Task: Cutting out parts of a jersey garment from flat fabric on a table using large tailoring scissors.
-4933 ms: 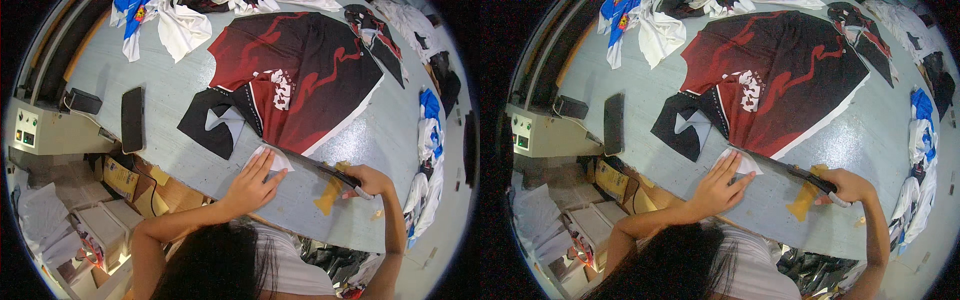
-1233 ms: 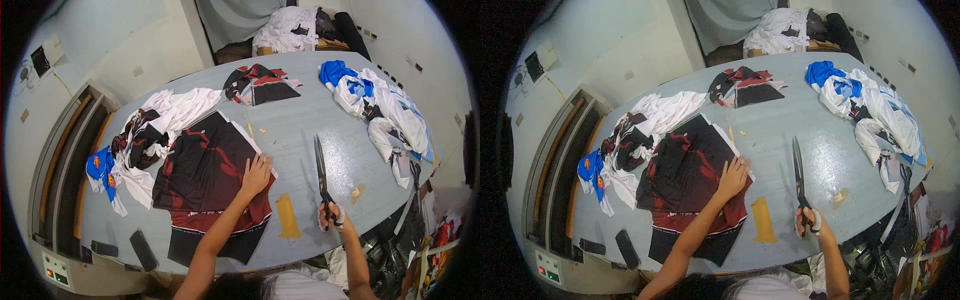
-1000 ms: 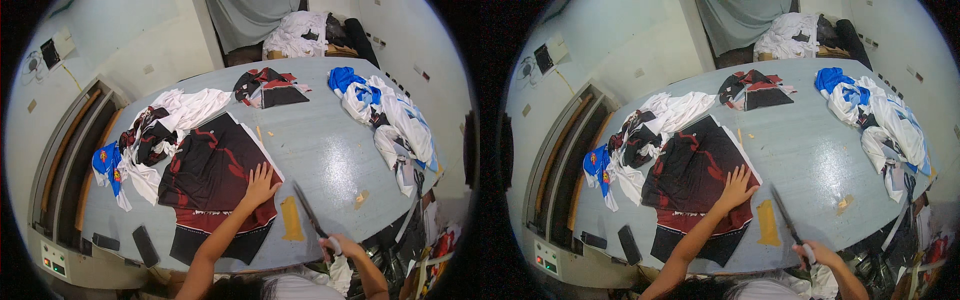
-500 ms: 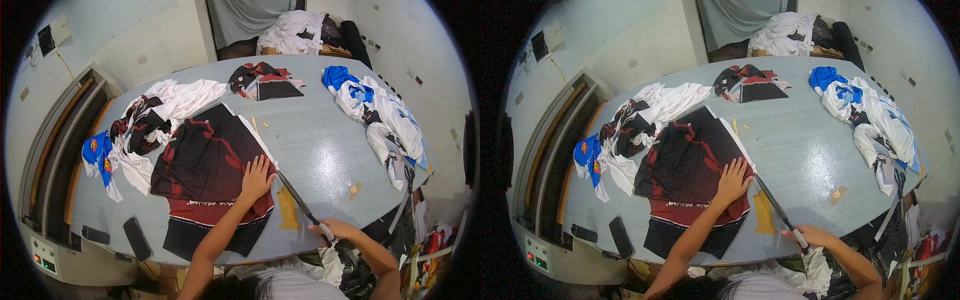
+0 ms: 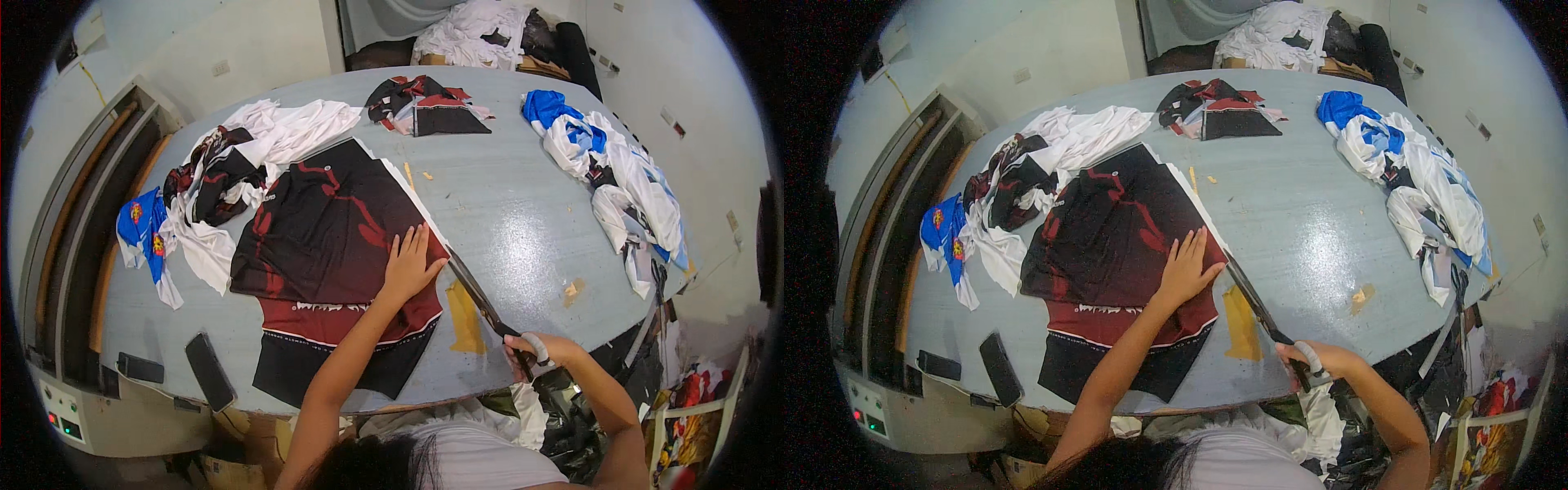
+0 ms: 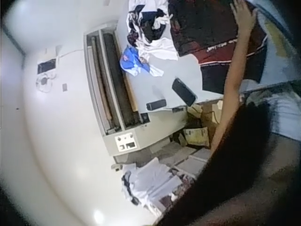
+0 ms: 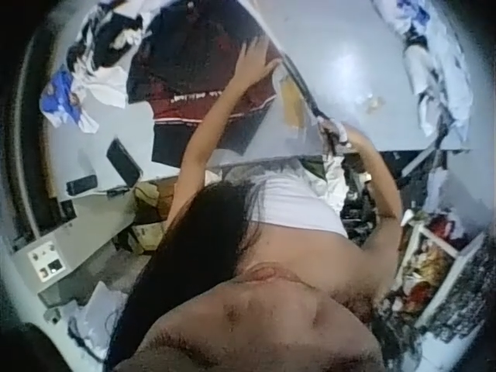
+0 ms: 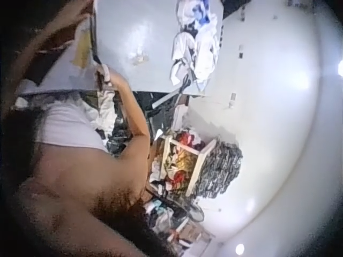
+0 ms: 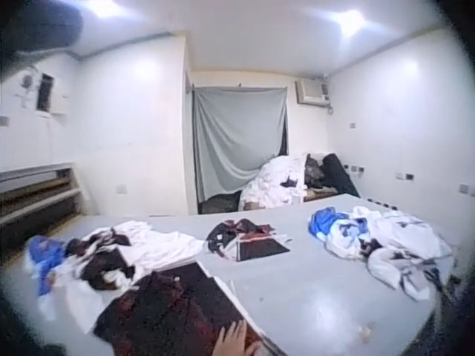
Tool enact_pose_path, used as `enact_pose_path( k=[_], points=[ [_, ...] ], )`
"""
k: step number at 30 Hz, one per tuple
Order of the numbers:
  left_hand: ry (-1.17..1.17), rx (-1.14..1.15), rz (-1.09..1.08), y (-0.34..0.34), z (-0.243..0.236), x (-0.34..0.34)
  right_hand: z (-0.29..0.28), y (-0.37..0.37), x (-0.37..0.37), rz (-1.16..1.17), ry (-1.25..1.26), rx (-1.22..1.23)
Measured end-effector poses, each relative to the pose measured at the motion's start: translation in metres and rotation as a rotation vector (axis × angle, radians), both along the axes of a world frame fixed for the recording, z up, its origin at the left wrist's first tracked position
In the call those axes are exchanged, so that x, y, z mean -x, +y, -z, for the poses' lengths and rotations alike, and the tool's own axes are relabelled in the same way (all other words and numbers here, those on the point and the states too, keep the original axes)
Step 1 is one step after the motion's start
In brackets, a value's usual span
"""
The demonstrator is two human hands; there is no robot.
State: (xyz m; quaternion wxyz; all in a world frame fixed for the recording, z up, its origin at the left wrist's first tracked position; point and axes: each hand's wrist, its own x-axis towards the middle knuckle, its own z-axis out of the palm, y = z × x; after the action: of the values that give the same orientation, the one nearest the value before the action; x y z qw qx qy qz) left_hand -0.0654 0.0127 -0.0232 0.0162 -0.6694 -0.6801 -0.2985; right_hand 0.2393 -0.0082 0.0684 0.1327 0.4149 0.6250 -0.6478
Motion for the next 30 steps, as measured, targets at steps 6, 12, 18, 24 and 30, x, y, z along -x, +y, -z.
enact_pose_path(
  k=[6,12,18,24,30],
  points=[
    [0.16,-0.039,-0.04,0.0,0.003,0.001,-0.01,-0.004,0.016,-0.074,-0.099,-0.229],
    [0.121,0.031,-0.035,-0.002,0.001,0.001,-0.018,-0.009,0.029,-0.086,-0.184,-0.319],
    [0.096,0.002,-0.027,-0.003,-0.002,-0.001,-0.018,-0.015,0.029,-0.097,-0.228,-0.415],
    [0.092,-0.02,-0.034,0.0,0.003,0.0,-0.018,-0.016,0.03,-0.159,-0.253,-0.446],
    [0.077,-0.052,-0.076,-0.002,0.003,0.0,-0.016,-0.003,0.039,-0.214,-0.228,-0.366]
  ],
)
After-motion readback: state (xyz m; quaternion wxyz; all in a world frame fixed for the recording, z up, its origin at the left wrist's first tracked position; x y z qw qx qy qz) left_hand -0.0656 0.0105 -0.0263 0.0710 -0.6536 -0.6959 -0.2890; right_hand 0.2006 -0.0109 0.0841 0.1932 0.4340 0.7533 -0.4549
